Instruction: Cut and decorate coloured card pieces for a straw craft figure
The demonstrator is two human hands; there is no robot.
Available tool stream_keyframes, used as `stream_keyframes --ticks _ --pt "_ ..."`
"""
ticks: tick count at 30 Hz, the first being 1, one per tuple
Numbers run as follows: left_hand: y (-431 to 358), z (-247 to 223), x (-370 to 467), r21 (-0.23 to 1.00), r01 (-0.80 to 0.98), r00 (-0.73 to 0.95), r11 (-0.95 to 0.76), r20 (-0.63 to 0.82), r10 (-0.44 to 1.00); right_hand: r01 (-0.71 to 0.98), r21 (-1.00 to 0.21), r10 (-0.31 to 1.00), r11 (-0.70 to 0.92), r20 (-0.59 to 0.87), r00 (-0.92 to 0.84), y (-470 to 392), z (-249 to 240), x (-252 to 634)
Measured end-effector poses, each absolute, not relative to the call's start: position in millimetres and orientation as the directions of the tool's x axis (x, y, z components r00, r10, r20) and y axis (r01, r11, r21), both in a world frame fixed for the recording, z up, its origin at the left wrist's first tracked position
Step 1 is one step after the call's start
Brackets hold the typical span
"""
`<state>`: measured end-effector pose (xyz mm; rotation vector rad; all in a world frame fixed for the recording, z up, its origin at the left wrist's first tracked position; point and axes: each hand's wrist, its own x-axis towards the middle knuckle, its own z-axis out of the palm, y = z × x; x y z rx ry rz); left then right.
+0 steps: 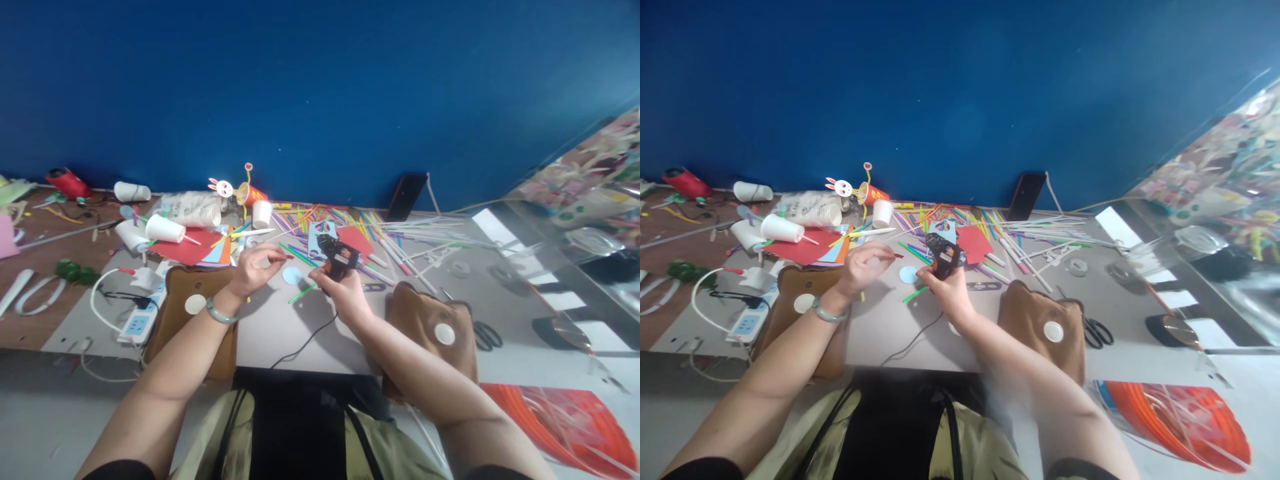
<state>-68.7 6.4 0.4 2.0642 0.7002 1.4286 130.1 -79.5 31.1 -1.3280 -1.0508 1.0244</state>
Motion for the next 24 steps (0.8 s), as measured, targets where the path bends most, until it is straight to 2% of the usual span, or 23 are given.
stream_keyframes --ticks 5,11,16,21,24 --pt "-1 -9 -73 0.434 0.27 0.447 -0.859 0.734 0.511 -0.052 -0.999 0.973 -0.015 -0.027 0.23 -75 30 115" --pt "-5 -12 -74 0.378 0.2 0.547 -0.904 0.723 0.423 -0.14 -0.99 0.968 0.005 -0.031 0.25 -71 33 106" --pt "-6 -9 -70 0.235 0.203 0.6 -0.951 0.737 0.31 -0.18 -0.984 0.962 0.009 -0.041 0.27 -70 34 103" --pt "-7 -10 -67 0.353 0.198 0.616 -0.915 0.681 0.396 -0.166 -0.986 0.959 0.007 -0.04 0.281 -68 33 103" --pt "-7 -11 -67 0.324 0.211 0.621 -0.922 0.684 0.383 -0.144 -0.99 0.958 0.001 -0.04 0.285 -67 31 104"
